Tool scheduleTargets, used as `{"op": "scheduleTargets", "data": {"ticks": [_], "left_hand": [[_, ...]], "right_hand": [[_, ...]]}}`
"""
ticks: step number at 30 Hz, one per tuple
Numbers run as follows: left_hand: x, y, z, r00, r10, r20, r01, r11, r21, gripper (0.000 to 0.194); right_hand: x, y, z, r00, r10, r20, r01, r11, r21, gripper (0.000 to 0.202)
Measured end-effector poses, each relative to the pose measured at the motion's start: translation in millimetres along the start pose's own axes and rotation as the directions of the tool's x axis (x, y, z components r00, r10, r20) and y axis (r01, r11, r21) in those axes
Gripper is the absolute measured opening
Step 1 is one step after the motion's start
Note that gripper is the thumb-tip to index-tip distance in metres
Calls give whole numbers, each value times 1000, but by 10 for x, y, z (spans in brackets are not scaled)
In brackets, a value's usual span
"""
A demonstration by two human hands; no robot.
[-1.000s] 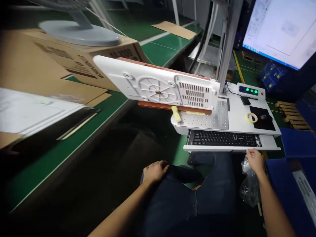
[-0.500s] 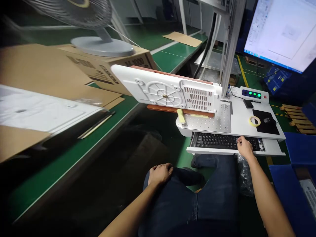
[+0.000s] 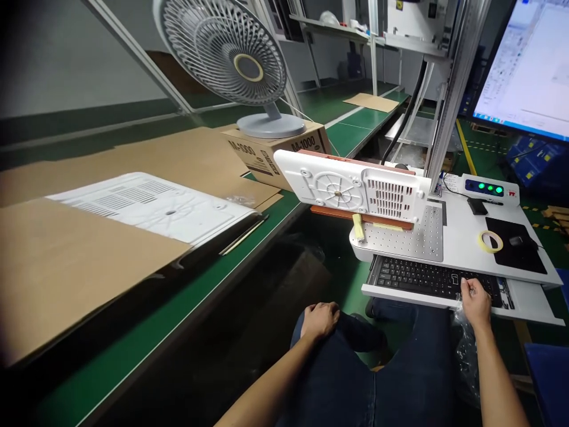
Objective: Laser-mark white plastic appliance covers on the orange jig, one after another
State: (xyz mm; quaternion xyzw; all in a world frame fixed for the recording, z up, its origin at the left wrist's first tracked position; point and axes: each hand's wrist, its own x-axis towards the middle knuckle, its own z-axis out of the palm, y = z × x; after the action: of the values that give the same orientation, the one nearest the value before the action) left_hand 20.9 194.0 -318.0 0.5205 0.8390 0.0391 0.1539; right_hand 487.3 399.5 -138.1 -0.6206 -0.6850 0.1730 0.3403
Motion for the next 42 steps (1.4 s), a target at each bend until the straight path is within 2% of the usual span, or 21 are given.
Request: {"op": "scheduleTargets", "data": {"ticks": [10, 32, 42], "left_hand": [[-18, -40, 18, 1000, -1, 1, 1, 1000, 24, 33], [-11, -72, 63, 1000, -2, -22, 2, 1000, 22, 32], [-33, -53, 17, 1000, 2, -20, -1, 1000, 18, 33]], "right_hand": [[-30, -61, -11, 1000, -18, -6, 18, 1000, -4, 56], [-40, -15, 8, 1000, -8, 15, 8, 1000, 11, 52], [-52, -45, -11, 1000, 4, 18, -4, 1000, -2, 53]]}}
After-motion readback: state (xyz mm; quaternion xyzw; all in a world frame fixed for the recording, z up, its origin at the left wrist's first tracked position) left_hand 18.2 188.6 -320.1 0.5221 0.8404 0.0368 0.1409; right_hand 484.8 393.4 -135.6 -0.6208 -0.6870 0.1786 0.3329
